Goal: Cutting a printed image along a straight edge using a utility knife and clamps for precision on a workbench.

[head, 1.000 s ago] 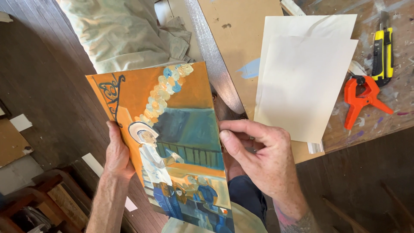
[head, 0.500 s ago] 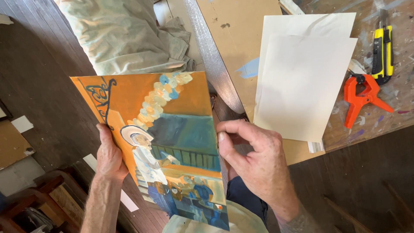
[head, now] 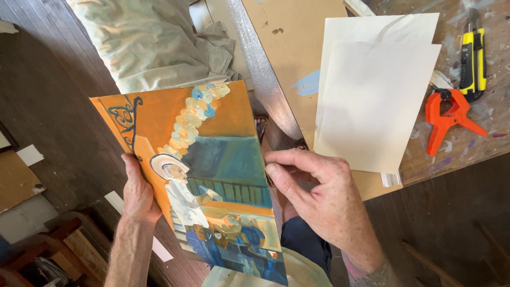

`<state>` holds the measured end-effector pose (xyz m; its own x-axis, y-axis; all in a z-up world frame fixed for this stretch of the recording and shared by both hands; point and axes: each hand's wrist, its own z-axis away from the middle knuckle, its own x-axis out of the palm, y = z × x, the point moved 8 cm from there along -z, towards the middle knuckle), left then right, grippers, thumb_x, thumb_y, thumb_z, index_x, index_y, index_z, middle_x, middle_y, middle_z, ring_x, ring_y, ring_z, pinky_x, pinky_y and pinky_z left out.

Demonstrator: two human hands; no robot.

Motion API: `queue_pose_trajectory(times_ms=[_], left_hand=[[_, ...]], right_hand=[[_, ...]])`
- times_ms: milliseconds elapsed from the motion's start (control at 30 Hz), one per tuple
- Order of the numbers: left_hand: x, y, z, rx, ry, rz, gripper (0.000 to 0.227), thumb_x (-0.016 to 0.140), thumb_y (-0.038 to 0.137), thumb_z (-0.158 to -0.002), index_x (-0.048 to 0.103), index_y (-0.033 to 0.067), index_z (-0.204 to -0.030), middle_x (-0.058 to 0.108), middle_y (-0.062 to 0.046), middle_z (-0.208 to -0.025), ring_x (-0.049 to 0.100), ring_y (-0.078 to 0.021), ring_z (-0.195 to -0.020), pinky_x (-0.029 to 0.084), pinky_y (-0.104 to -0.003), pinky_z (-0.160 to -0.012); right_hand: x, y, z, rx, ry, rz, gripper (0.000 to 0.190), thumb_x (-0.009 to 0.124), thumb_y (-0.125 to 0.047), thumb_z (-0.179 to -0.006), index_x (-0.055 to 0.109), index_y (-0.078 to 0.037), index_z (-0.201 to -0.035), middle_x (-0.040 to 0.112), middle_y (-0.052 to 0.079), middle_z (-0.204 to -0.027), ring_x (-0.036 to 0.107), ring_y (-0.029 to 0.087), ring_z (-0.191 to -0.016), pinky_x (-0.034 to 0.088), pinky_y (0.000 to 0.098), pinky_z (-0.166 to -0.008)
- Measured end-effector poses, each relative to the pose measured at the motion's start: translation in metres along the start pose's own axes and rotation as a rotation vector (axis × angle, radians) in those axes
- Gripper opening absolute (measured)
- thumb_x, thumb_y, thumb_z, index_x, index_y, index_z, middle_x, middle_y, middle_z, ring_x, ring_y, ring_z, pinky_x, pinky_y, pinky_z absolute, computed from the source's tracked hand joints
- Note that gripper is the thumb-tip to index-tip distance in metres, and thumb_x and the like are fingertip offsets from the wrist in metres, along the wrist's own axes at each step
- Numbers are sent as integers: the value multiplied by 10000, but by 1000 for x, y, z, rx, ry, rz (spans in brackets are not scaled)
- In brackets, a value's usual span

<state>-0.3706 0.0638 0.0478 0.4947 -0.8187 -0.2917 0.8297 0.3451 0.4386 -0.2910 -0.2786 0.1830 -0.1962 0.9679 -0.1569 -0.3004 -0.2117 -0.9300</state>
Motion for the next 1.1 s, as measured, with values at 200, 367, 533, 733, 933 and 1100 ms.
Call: queue_pose_trajectory(times_ms=[200, 367, 533, 733, 933, 1100], left_hand=[[-7, -2, -5, 18, -21, -23, 819, 318, 749, -845, 558, 268, -1463, 665, 55, -1365, 650, -181, -1198, 548, -396, -988], [-12, 2, -4, 28, -2, -66, 846, 282, 736, -844, 493, 283, -1527, 618, 77, -1445, 613, -161, -1270, 525, -377, -1029], [-8, 3, 4, -5, 8, -76, 863, 316, 743, -829, 507, 263, -1519, 642, 58, -1407, 635, -186, -1233, 540, -395, -997], [-9, -2, 2, -37, 49, -52, 854, 343, 752, -821, 530, 254, -1489, 666, 53, -1375, 654, -193, -1194, 551, -406, -977], [-7, 0, 2, -14, 44, -50, 851, 327, 745, -831, 528, 250, -1494, 660, 52, -1390, 648, -177, -1211, 546, -392, -994], [-13, -3, -4, 8, 31, -36, 836, 319, 739, -841, 536, 251, -1484, 652, 52, -1405, 639, -174, -1233, 542, -384, -1012]], right_hand=[[6, 2, 1, -15, 0, 93, 127, 665, -98, -942, 753, -62, -1027, 807, 13, -912, 737, 77, -766, 620, 217, -677], [16, -19, 5, -293, 63, 306, 69, 601, -34, -999, 653, -24, -1044, 721, 72, -915, 686, 186, -771, 560, 326, -721], [16, -14, 6, -246, 19, 202, 62, 555, -7, -982, 607, -41, -989, 653, 46, -850, 611, 147, -708, 541, 279, -658], [8, 1, 4, -37, -37, -50, 163, 631, -100, -969, 742, -19, -1057, 796, 49, -974, 749, 98, -827, 640, 199, -766], [4, 3, 4, 1, 10, -48, 126, 701, -99, -924, 773, -24, -996, 813, 33, -928, 753, 76, -775, 633, 191, -740], [2, 3, 3, 13, 29, -16, 107, 709, -104, -917, 774, -34, -964, 803, -1, -863, 730, 51, -726, 614, 187, -688]])
